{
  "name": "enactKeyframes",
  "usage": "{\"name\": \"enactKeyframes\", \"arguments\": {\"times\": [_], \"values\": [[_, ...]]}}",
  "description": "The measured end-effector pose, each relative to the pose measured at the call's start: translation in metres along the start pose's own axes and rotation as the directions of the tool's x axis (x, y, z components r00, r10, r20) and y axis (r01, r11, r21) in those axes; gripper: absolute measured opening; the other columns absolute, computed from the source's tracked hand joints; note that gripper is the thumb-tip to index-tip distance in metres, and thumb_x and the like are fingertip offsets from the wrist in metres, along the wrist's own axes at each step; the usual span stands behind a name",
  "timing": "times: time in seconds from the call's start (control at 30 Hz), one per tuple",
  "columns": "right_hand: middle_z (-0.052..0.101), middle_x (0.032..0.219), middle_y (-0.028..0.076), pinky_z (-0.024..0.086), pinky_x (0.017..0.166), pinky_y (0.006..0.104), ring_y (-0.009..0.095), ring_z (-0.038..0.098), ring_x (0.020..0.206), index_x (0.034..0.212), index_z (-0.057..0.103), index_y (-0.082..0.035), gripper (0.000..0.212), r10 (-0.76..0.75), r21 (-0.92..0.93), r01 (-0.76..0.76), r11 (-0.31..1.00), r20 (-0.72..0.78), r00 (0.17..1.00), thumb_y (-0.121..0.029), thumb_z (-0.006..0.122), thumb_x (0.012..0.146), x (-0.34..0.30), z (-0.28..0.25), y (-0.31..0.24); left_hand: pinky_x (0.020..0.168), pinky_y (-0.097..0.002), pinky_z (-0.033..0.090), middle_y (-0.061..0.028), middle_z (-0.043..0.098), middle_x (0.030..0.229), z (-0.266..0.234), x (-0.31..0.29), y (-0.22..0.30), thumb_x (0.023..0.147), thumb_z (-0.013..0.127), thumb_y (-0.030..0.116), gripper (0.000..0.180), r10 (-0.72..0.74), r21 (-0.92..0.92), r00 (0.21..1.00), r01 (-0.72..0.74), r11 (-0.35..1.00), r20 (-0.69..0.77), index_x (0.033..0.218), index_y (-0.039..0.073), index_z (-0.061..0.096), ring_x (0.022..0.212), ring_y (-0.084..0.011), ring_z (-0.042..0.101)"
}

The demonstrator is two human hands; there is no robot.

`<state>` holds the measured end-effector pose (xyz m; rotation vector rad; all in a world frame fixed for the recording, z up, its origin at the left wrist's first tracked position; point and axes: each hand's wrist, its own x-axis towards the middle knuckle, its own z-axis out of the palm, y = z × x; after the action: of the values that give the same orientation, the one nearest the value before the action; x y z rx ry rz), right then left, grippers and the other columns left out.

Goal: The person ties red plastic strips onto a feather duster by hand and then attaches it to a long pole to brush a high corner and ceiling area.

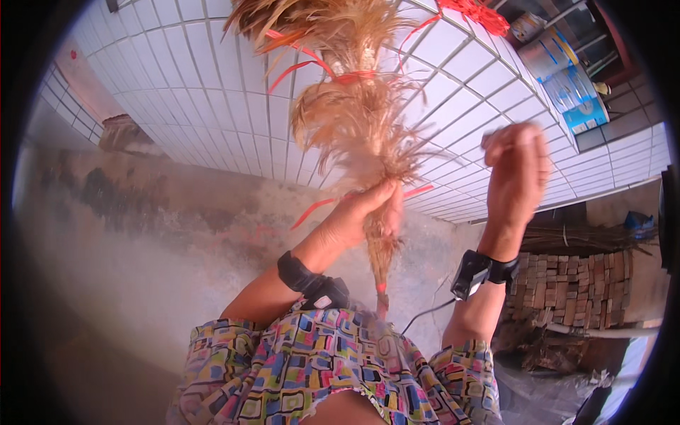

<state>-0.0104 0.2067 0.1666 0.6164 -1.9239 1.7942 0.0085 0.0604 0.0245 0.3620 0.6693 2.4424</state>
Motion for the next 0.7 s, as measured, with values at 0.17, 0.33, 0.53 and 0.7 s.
{"name": "enactKeyframes", "arguments": {"times": [0.17,0.33,0.53,0.7], "values": [[0.055,0.091,0.007,0.042,0.073,0.0266,0.015,0.051,0.079,0.097,0.054,0.001,0.026,0.51,-0.393,-0.335,0.856,0.54,0.67,-0.012,0.059,0.075,-0.084,-0.014,0.122,0.049,-0.0272,0.036,-0.0009,0.04,0.063,0.013,-0.001,-0.012,0.085,0.042,0.038,0.031,0.027,-0.213,0.901,0.073,0.974,0.432,0.077,0.008,0.043,0.047,-0.0124,0.04],[0.055,0.09,0.009,0.041,0.075,0.0284,0.016,0.051,0.079,0.09,0.055,-0.001,0.019,0.432,-0.305,-0.328,0.894,0.778,0.456,-0.017,0.054,0.078,-0.111,0.047,0.159,0.051,-0.0273,0.037,-0.0039,0.042,0.056,0.031,-0.008,-0.012,0.085,0.043,0.038,0.033,-0.019,-0.264,0.868,0.172,0.949,0.496,0.072,0.007,0.042,0.05,-0.0137,0.044],[0.055,0.088,0.01,0.04,0.077,0.0306,0.018,0.051,0.079,0.081,0.056,-0.004,0.019,0.516,-0.184,-0.603,0.776,0.735,0.44,-0.022,0.048,0.081,-0.091,0.005,0.146,0.053,-0.0273,0.037,-0.0035,0.043,0.058,0.023,-0.017,-0.01,0.085,0.043,0.039,0.034,-0.03,-0.274,0.9,0.164,0.948,0.434,0.071,0.008,0.044,0.05,-0.014,0.043],[0.054,0.086,0.011,0.039,0.079,0.0324,0.02,0.05,0.079,0.074,0.057,-0.007,0.025,0.379,0.304,-0.593,0.746,0.539,0.752,-0.026,0.043,0.083,-0.063,-0.045,0.099,0.048,-0.0256,0.034,0.0009,0.039,0.054,0.022,-0.015,0.001,0.083,0.048,0.037,0.029,-0.029,-0.152,0.954,0.078,0.985,0.297,0.074,0.01,0.041,0.044,-0.011,0.038]]}}
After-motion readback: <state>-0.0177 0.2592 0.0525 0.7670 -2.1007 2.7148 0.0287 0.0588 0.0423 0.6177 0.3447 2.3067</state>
